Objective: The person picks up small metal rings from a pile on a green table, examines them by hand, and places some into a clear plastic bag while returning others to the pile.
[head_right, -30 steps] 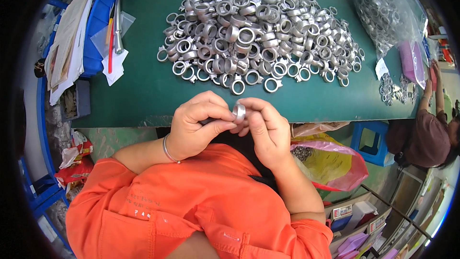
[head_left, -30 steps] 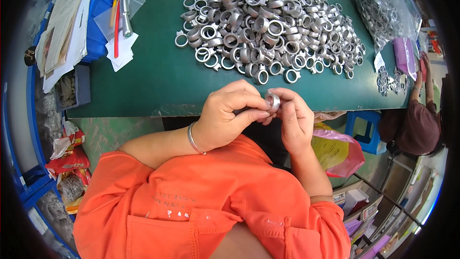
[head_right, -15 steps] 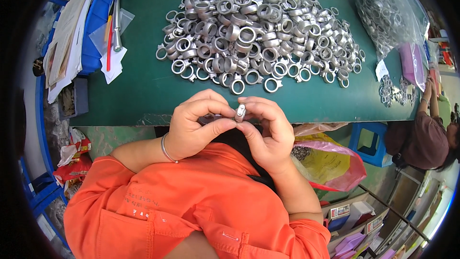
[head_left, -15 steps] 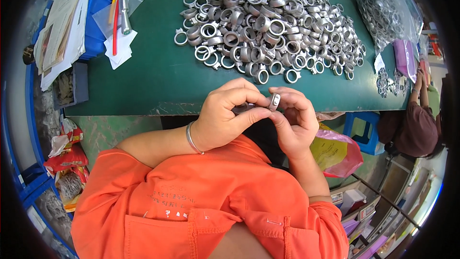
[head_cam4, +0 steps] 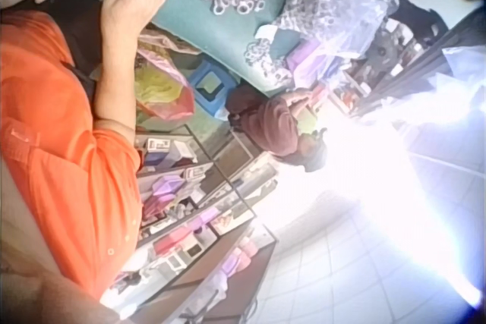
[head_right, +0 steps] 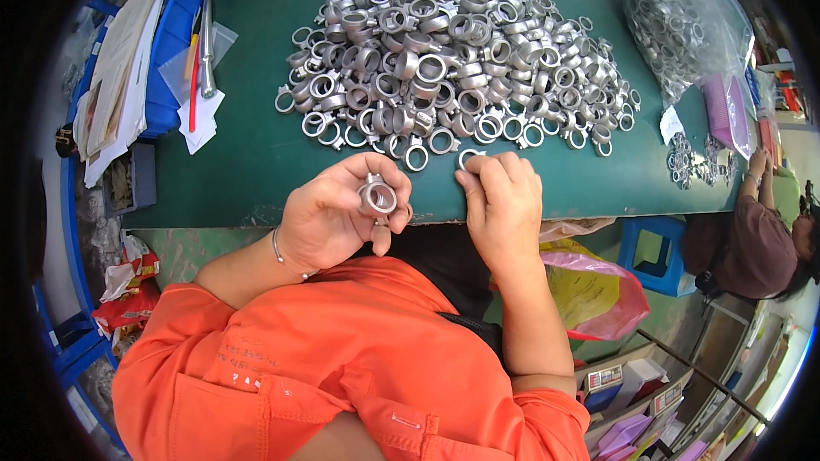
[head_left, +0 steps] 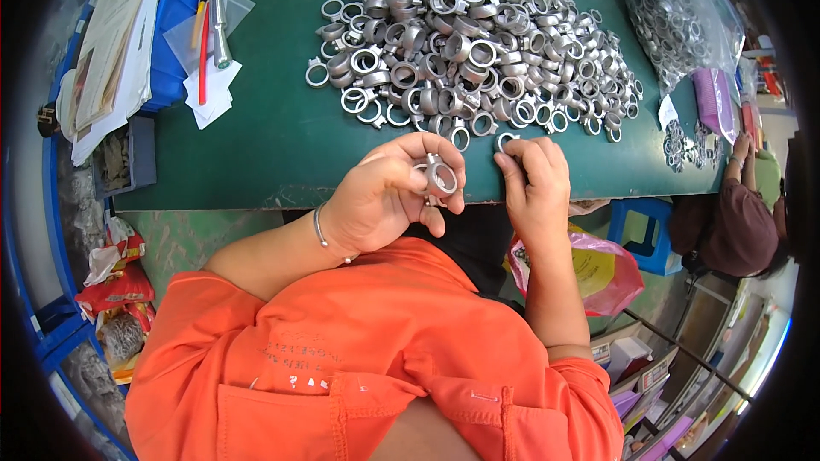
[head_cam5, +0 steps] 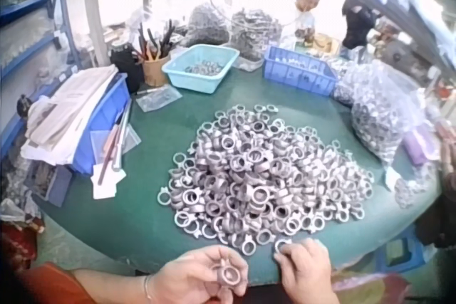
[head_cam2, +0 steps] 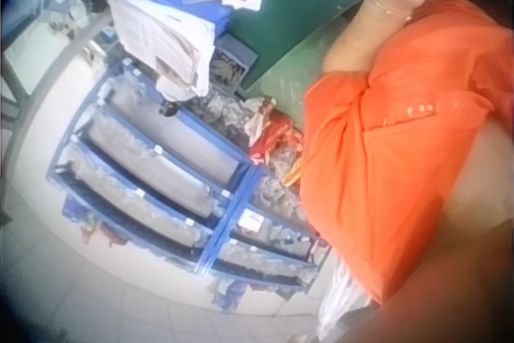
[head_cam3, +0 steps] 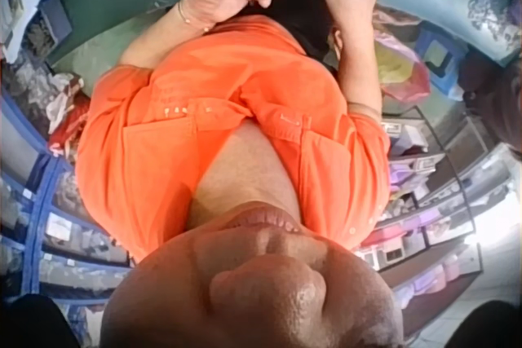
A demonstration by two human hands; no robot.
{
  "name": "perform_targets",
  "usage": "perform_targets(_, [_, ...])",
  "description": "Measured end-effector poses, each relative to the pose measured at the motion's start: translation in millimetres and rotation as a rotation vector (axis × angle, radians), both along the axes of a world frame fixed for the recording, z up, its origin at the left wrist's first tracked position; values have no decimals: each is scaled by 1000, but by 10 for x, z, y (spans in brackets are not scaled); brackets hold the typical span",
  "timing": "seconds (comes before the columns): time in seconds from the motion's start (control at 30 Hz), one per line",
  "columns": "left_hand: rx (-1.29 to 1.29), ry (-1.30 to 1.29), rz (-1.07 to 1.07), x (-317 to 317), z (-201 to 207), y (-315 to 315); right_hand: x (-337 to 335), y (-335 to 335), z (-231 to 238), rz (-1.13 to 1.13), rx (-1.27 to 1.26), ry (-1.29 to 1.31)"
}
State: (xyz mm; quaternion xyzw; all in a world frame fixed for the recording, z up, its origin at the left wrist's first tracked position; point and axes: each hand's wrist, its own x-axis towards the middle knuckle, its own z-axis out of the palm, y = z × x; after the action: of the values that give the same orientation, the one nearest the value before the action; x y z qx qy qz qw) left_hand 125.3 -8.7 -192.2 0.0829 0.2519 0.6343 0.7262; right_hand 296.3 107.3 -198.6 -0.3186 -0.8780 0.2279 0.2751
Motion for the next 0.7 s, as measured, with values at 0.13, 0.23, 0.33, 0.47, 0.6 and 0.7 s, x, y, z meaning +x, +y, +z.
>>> perform_targets(0.13, [-108,302,-72,-17,73,23,38,-110,51,113,-442,295])
perform_targets(0.23, [-138,503,-74,33,110,45,17,-168,63,227,-425,369])
perform_targets(0.33, [-43,573,-72,52,183,64,-4,-205,61,298,-320,387])
perform_targets(0.47, [379,1161,210,66,17,64,-27,-298,4,253,-632,549])
perform_targets(0.6, [365,1215,166,67,55,38,-18,-350,100,252,-1023,550])
perform_targets(0.7, [340,1249,186,93,46,27,-23,-377,-11,293,-809,609])
